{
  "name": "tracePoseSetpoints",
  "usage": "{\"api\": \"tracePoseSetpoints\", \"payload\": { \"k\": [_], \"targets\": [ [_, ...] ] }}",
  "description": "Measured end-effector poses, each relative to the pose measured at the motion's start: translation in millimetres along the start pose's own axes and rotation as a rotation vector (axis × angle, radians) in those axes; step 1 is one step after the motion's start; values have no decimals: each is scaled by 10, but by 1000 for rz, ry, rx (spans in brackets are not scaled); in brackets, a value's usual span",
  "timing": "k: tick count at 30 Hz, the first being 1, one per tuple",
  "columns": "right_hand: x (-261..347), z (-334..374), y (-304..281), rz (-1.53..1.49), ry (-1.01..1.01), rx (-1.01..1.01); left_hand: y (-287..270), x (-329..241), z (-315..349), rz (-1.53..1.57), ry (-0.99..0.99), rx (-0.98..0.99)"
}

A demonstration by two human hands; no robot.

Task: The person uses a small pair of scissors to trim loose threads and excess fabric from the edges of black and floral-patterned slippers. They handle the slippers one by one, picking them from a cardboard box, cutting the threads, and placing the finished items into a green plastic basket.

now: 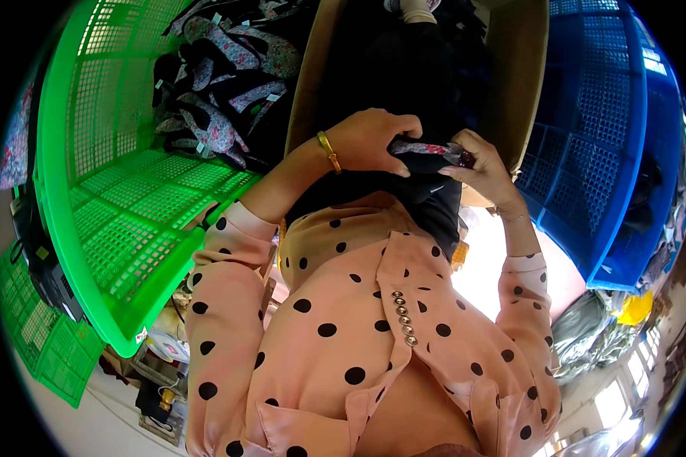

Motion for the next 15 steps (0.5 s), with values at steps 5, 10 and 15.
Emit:
{"api": "tracePoseSetpoints", "payload": {
  "k": [5,10,15],
  "targets": [
    [-2,-38,4,116,-58,-57,-33,-28,8,-252,55,-173],
    [110,-100,-58,209,-96,-291,-176,-5,22,-343,55,-402],
    [48,-64,-189,299,-85,-488,-272,-175,-28,-390,175,-487]
  ]
}}
Point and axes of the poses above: each hand's wrist, its own z-axis away from the middle knuckle, its own y-axis out of the palm, x = y × z, the point moved 10 cm from there along -z, towards the middle knuckle, and after that the axes turned 4 degrees about -x, right-handed, at the moved point
